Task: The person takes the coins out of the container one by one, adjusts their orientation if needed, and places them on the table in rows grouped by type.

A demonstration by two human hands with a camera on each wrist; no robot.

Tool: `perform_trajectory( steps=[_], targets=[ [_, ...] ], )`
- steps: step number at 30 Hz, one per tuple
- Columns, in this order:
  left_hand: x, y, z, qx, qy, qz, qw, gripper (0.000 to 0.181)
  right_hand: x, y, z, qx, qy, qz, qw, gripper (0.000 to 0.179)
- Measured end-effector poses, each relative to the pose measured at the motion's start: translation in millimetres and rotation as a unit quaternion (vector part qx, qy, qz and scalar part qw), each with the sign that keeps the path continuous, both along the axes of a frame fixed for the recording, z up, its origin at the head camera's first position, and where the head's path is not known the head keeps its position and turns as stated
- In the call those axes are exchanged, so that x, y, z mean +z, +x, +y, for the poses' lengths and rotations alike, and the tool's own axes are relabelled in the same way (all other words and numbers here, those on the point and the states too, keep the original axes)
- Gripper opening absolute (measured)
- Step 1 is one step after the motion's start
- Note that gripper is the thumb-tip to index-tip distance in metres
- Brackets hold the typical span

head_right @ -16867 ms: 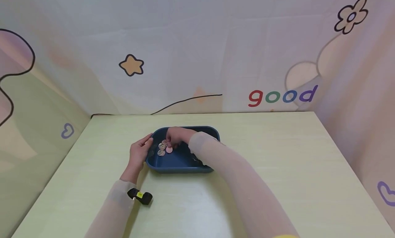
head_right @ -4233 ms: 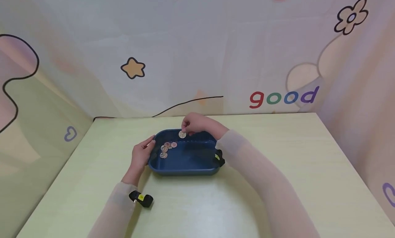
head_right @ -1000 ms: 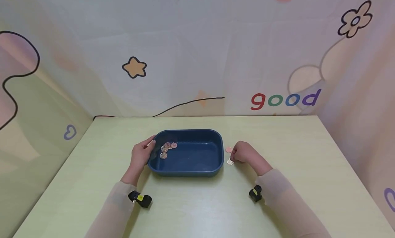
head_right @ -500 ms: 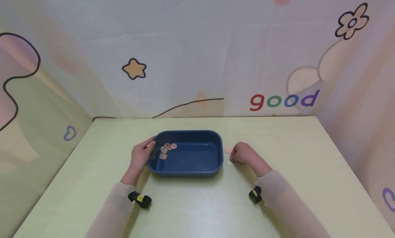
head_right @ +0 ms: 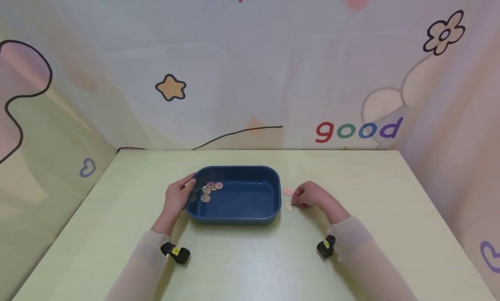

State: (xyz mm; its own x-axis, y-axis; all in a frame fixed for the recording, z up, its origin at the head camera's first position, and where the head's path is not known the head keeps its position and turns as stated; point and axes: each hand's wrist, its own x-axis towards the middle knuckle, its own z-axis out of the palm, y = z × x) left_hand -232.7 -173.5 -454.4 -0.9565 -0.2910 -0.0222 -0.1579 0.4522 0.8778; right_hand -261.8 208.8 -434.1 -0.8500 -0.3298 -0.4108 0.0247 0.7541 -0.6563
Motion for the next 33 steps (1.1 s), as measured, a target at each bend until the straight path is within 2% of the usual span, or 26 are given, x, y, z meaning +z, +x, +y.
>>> perform_trajectory(
  steps=[18, 24, 29, 33],
  targets=[
    [2.2, 2.7, 1.1, -0.001, -0.006, 0.01, 0.9999, 0.037, 2.4, 2.1, 3, -0.005, -0.02, -0.008, 0.9998, 0.014],
    [3.0, 3.2, 1.1, -0.006, -0.009, 0.015, 0.9998, 0.038, 11.8, -0.5, -3, -0.023, -0.028, 0.032, 0.9988, 0.017],
    [3.7, 2.7, -0.1, -0.007, -0.009, 0.014, 0.9998, 0.038, 30.1, -6.8, -14, -0.036, -0.039, 0.081, 0.9953, 0.019],
    [2.6, 2.3, 0.0, -0.008, -0.009, 0.01, 0.9999, 0.038, 47.7, -15.2, -20, -0.031, -0.035, 0.114, 0.9924, 0.021]
  ],
)
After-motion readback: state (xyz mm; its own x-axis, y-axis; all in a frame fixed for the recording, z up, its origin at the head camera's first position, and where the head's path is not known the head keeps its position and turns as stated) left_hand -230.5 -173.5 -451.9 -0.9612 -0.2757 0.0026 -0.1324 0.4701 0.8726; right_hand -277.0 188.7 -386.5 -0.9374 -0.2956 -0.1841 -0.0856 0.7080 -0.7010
